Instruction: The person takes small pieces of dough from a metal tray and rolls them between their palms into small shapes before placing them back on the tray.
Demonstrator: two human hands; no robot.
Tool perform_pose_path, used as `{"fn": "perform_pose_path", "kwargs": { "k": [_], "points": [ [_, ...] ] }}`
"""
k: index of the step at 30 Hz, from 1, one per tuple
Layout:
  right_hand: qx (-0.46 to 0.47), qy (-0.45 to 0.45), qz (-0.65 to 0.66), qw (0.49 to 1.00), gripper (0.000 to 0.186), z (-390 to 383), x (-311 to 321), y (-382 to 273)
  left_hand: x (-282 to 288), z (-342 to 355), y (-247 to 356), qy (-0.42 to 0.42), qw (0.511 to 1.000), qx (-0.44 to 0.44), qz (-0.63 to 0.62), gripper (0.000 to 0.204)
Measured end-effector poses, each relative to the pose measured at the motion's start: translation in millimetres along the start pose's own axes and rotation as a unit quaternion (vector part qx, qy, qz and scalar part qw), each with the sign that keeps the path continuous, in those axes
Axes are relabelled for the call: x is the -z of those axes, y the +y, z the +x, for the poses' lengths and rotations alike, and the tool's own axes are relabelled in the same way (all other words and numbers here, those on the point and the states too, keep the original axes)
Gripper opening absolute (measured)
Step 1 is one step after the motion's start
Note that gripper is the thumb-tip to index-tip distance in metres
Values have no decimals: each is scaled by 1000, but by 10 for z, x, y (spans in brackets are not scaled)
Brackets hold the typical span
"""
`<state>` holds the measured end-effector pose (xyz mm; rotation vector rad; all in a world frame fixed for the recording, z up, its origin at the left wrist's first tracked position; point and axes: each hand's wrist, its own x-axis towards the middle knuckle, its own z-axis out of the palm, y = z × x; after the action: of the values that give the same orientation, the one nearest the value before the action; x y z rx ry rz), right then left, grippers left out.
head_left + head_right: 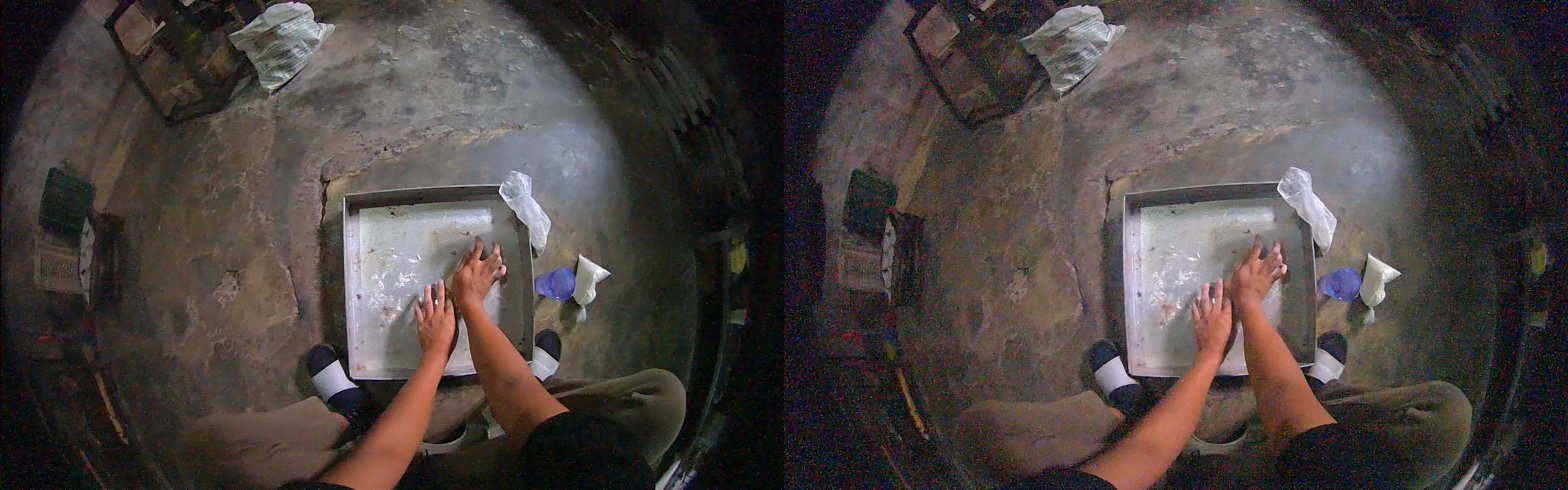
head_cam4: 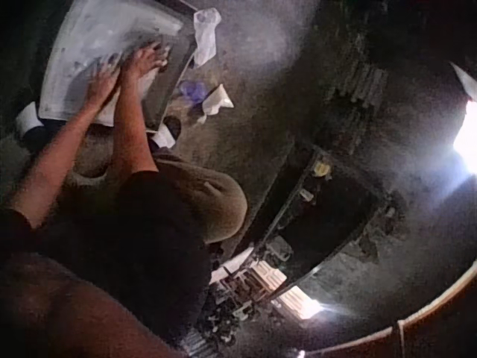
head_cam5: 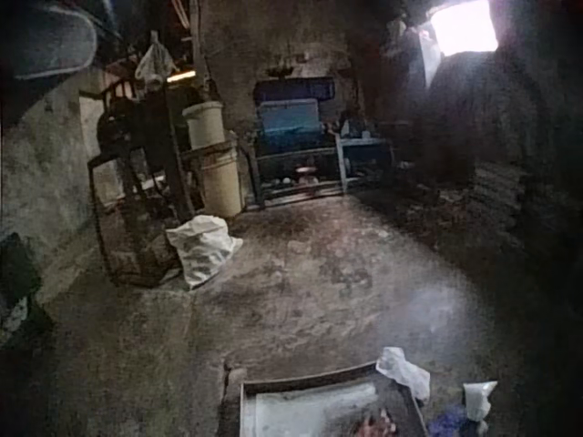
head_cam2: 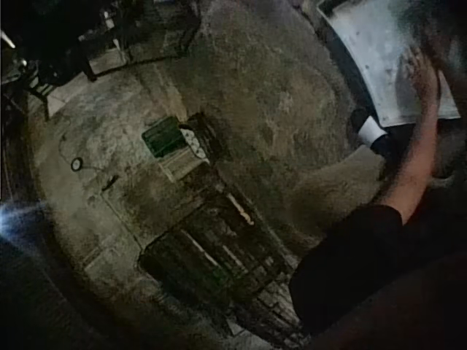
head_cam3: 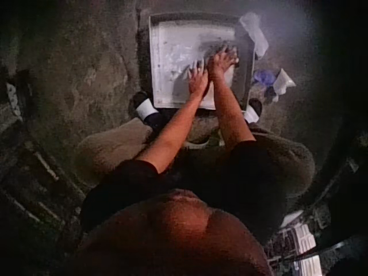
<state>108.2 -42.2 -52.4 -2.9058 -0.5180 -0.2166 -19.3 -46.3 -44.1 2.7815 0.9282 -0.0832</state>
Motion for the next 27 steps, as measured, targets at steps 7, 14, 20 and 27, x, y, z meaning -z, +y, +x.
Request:
{"fn": "perform_pose_path", "kwargs": {
  "k": [7, 14, 20, 27],
  "points": [
    [-163, 63, 181, 968, 42, 370, -122, 43, -177, -110, -68, 42, 999, -23, -2, 49],
    [-70, 120, 148, 979, 37, -142, -41, 67, 183, -56, -170, 54, 968, 32, -241, 52],
    [-56, 53, 34, 996, 39, -91, -90, 25, 120, 40, -178, 57, 929, 52, -361, 51],
    [-140, 57, 47, 987, 37, 37, -130, -8, 124, 152, -213, 7, 910, 87, -405, 50]
  ]
}}
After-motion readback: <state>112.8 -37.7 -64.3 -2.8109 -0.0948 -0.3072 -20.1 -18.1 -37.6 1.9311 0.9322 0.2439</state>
